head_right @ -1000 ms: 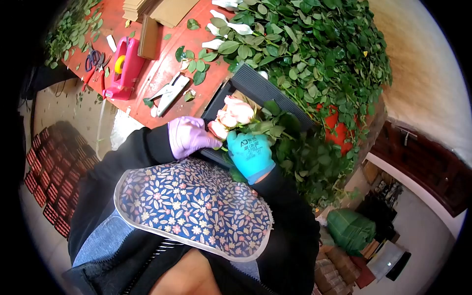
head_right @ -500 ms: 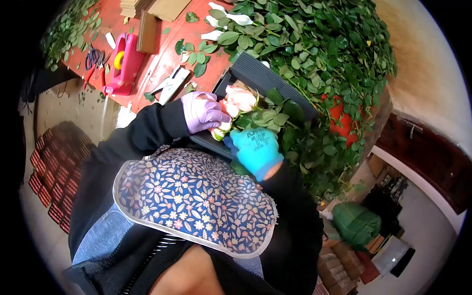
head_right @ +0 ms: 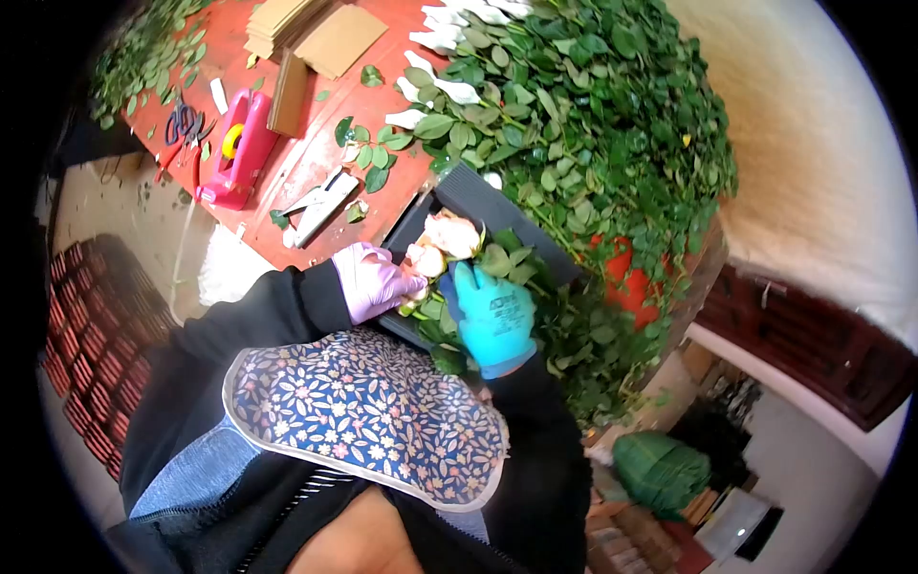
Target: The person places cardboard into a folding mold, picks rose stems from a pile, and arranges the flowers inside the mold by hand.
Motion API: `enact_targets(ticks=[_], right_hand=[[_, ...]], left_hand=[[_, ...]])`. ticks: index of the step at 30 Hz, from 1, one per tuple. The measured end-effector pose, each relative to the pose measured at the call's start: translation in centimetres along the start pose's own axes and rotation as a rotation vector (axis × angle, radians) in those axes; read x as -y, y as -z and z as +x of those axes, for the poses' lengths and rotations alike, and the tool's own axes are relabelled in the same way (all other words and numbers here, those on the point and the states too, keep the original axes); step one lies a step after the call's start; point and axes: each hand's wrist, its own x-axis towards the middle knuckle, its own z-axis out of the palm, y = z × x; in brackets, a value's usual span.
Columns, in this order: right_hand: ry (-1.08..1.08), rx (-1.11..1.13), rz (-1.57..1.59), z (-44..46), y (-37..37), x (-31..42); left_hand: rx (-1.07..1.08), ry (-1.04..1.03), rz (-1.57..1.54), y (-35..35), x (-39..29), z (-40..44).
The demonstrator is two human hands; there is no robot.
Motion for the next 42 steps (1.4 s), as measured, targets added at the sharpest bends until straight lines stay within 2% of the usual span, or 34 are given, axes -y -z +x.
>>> enact_targets(ticks=[2, 3, 5, 6, 9, 11, 12, 13, 15, 17, 18, 19, 21, 22, 25, 26, 28, 30, 33, 35, 36, 37, 39, 41, 42], right_hand=[[-0.044, 0.179, -0.050, 0.1, -0.4, 0.2], [-0.029, 0.185, -0.059, 0.2, -0.6, 0.1], [-0.059, 0.172, -0.017, 0.1, -1.3, -0.2], [-0.070, 0.041, 0.076, 0.5, -1.4, 0.2], [-0.130, 0.000, 0.173, 0.8, -1.7, 0.5], [-0.117, -0.004, 0.215, 0.6, -2.3, 0.3], [-0.103, -0.014, 0.257, 0.5, -2.7, 0.1], [-0.103, -0.019, 0.254, 0.5, -2.8, 0.0], [-0.074, 0.010, 0.272, 0.5, -2.8, -0.3], [-0.057, 0.015, 0.280, 0.2, -2.9, -0.5], [-0.042, 0.027, 0.291, 0.0, -2.9, -0.6], [-0.047, 0.023, 0.289, -0.1, -1.6, -0.2], [0.054, -0.171, 0.214, -0.4, 2.5, 1.0], [-0.057, -0.132, 0.241, -0.8, 4.1, 1.4], [-0.200, -0.254, 0.080, -0.5, 4.7, 0.4], [-0.208, -0.258, 0.078, -0.4, 3.6, -0.4], [-0.142, -0.003, -0.049, 0.1, 1.3, -2.1], [-0.121, -0.008, -0.014, -0.4, 1.8, -2.4], [-0.044, -0.002, 0.016, -0.6, 4.4, -2.7], [0.293, -0.194, 0.026, -0.5, 5.3, -3.2], [0.333, -0.069, 0.224, -0.8, 4.8, -3.8], [0.324, -0.075, 0.223, -1.4, 4.3, -3.9], [-0.036, 0.423, 0.973, -2.5, 3.3, -4.0], [-0.120, 0.380, 1.060, -2.1, 1.1, -5.4], [-0.038, 0.288, 0.753, -1.9, 1.1, -5.0]], left_hand=[[0.057, 0.041, -0.036, -0.6, 0.0, -0.1], [0.042, 0.051, -0.040, -0.6, -0.1, -0.1], [0.058, 0.136, -0.130, -0.5, -0.5, -0.1], [0.052, 0.139, -0.136, -0.5, -0.5, -0.1], [0.054, 0.089, -0.110, 0.0, -0.8, -0.1], [-0.044, 0.273, -0.333, 0.9, -1.7, 0.3], [-0.044, 0.270, -0.332, 0.9, -2.1, 0.5], [-0.033, 0.439, -0.707, 0.9, -2.5, 0.7], [-0.024, 0.599, -1.081, 0.8, -2.3, 0.9], [-0.127, 0.167, -0.385, -0.2, -1.3, 0.6], [-0.127, 0.160, -0.383, 0.1, -1.4, 0.9], [0.003, 0.341, -0.573, 0.8, -1.8, 1.2], [0.141, 0.522, -0.756, 1.7, -2.1, 1.5], [0.163, 0.600, -0.819, 2.0, -2.2, 1.6], [0.114, 0.647, -0.960, 1.5, -2.4, 1.3], [0.158, 0.674, -0.937, 2.1, -2.5, 1.6], [0.201, 0.696, -0.905, 1.6, -2.0, 1.4], [0.013, 0.070, -0.131, -0.7, -0.3, 0.0], [-0.013, -0.001, -0.024, -0.1, -0.1, -0.2], [-0.041, -0.056, 0.042, 0.1, 0.1, 0.0], [-0.048, -0.076, 0.044, 0.6, 0.1, 0.2], [-0.053, -0.096, 0.048, 0.9, 0.1, 0.3], [-0.059, -0.097, -0.014, 0.7, 0.3, 0.4], [-0.015, -0.108, 0.001, 1.0, 0.4, 0.6], [-0.018, -0.112, 0.003, 1.1, 0.3, 0.8]])
